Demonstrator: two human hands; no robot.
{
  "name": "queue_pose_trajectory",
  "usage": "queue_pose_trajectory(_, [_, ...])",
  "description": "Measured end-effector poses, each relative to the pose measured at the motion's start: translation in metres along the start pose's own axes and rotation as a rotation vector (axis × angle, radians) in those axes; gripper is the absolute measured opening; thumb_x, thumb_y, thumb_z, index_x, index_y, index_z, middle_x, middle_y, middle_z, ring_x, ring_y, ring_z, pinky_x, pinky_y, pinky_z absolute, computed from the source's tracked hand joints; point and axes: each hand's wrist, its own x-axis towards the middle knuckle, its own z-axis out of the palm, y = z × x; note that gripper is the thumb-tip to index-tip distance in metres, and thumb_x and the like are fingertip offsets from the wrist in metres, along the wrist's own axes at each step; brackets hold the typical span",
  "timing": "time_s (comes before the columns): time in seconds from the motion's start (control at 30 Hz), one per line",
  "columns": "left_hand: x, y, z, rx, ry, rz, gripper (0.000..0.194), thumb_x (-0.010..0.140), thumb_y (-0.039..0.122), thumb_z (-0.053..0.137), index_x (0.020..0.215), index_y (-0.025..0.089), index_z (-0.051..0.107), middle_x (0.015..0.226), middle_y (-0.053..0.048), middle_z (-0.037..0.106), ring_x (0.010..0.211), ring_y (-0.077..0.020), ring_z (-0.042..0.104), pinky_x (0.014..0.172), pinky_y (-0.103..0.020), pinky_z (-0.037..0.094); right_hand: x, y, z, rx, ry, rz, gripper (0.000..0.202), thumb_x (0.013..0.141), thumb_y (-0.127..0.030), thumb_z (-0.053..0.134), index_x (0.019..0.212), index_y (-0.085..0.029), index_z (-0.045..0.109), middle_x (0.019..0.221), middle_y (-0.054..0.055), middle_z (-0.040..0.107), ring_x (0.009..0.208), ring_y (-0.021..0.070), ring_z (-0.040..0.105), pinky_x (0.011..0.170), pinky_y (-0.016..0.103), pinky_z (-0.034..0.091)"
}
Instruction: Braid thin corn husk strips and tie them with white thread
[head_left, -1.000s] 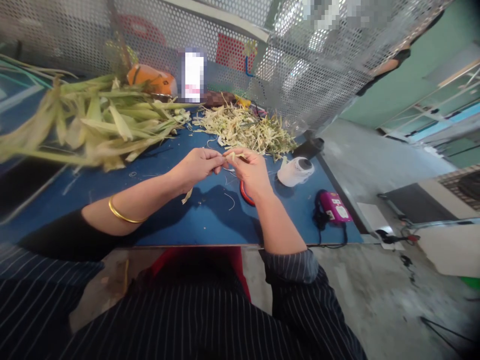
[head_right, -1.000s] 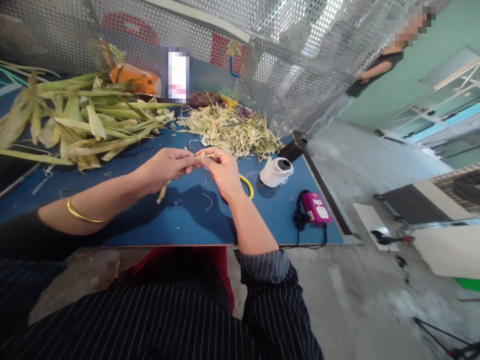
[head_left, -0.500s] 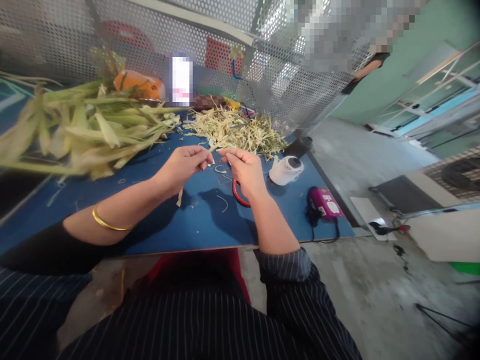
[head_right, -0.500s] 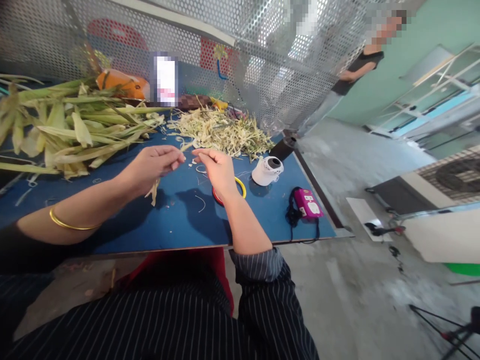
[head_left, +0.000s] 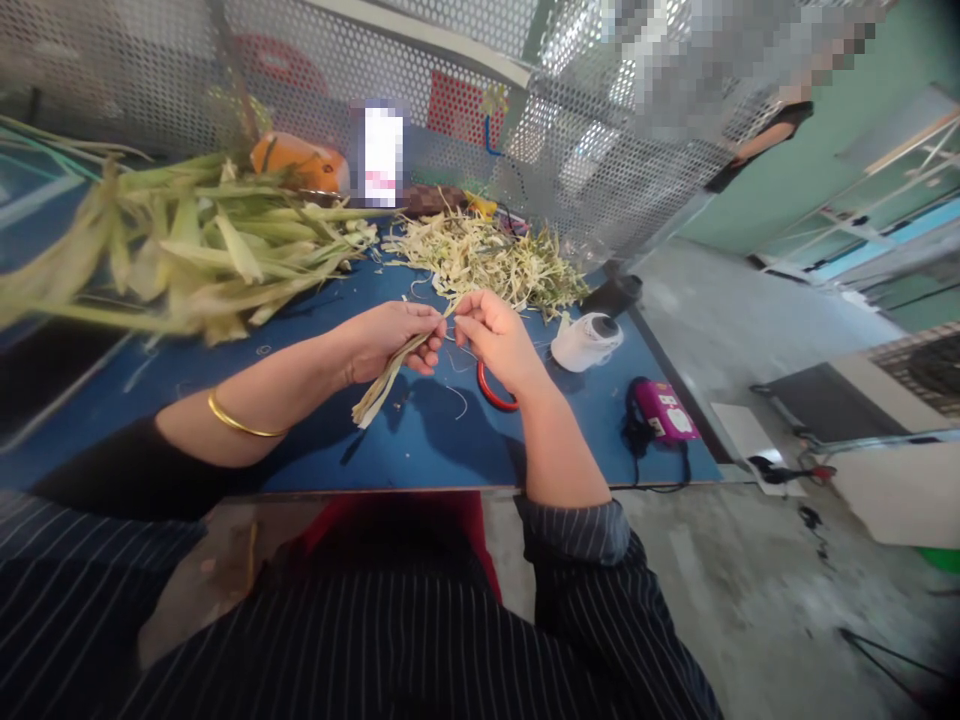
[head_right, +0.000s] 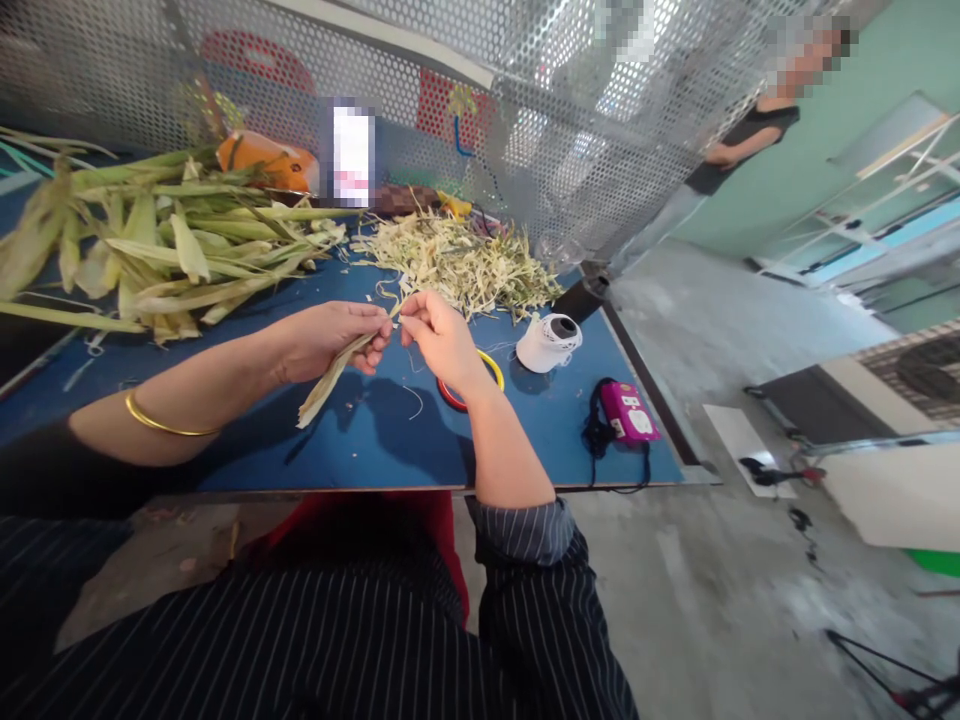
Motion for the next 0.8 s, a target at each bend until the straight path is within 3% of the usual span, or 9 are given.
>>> queue_pose_trajectory(0.1, [0.003,0.001,-0.004,-0.055,0.060,0.054,0.024,0.087,0.008,0.054,0.064,0.015,0.059,0.053,0.001,0.048,0.041,-0.0080,0.048,0.044,-0.021,0.051,-0.002,-0.001,-0.007,-0.102,-0.019,0.036,0.019,0.084,-0.029,0.061,0.099,-0.018,0.060,0.068,-0.004,0.059,0.062,0.0092,0.051,0.061,0.025,0.038])
queue_pose_trajectory(0.27, [0.008,0.002,-0.010,-0.044,0.130,0.117,0.023,0.083,0.004,0.055,0.063,0.015,0.058,0.052,0.003,0.045,0.041,-0.0071,0.045,0.048,-0.023,0.053,-0.003,-0.004,-0.014,-0.234,0.094,0.013,0.014,0.079,-0.030,0.065,0.075,-0.016,0.066,0.070,-0.002,0.061,0.066,0.0102,0.051,0.065,0.027,0.039])
queue_pose_trajectory(0.43, [0.010,0.002,-0.011,0.092,0.264,0.077,0.020,0.088,0.012,0.054,0.069,0.016,0.057,0.073,-0.002,0.059,0.049,-0.0076,0.057,0.045,-0.021,0.048,-0.002,-0.005,-0.009,-0.335,0.209,-0.091,0.014,0.082,-0.027,0.060,0.071,-0.018,0.061,0.061,-0.004,0.053,0.058,0.0087,0.043,0.060,0.025,0.035])
queue_pose_trajectory(0.57, [0.010,0.004,-0.013,0.159,0.429,0.208,0.015,0.090,0.016,0.053,0.075,0.017,0.057,0.085,-0.006,0.065,0.049,-0.0080,0.060,0.044,-0.022,0.046,-0.002,-0.006,-0.008,-0.378,0.265,-0.113,0.014,0.082,-0.025,0.060,0.069,-0.019,0.060,0.057,-0.005,0.049,0.055,0.0084,0.040,0.057,0.025,0.032])
queue_pose_trajectory(0.63, [0.008,0.004,-0.011,0.157,0.394,0.218,0.018,0.091,0.018,0.051,0.074,0.017,0.057,0.091,-0.007,0.067,0.047,-0.0067,0.058,0.043,-0.022,0.045,-0.002,-0.006,-0.007,-0.366,0.257,-0.109,0.014,0.082,-0.025,0.060,0.069,-0.019,0.060,0.057,-0.005,0.049,0.055,0.0086,0.040,0.056,0.025,0.032])
queue_pose_trajectory(0.7, [0.007,0.001,-0.006,0.121,0.276,0.164,0.020,0.092,0.019,0.049,0.075,0.016,0.057,0.096,-0.008,0.069,0.046,-0.0059,0.056,0.043,-0.022,0.046,-0.002,-0.006,-0.005,-0.350,0.225,-0.115,0.014,0.082,-0.025,0.060,0.069,-0.019,0.060,0.059,-0.004,0.050,0.056,0.0088,0.041,0.057,0.025,0.033])
queue_pose_trajectory(0.8, [0.007,-0.006,0.001,0.062,0.111,0.073,0.017,0.093,0.018,0.049,0.078,0.017,0.057,0.086,-0.005,0.069,0.046,-0.0075,0.058,0.045,-0.023,0.049,-0.002,-0.004,-0.001,-0.341,0.176,-0.132,0.015,0.082,-0.026,0.060,0.070,-0.018,0.059,0.060,-0.004,0.051,0.056,0.0088,0.042,0.057,0.025,0.034])
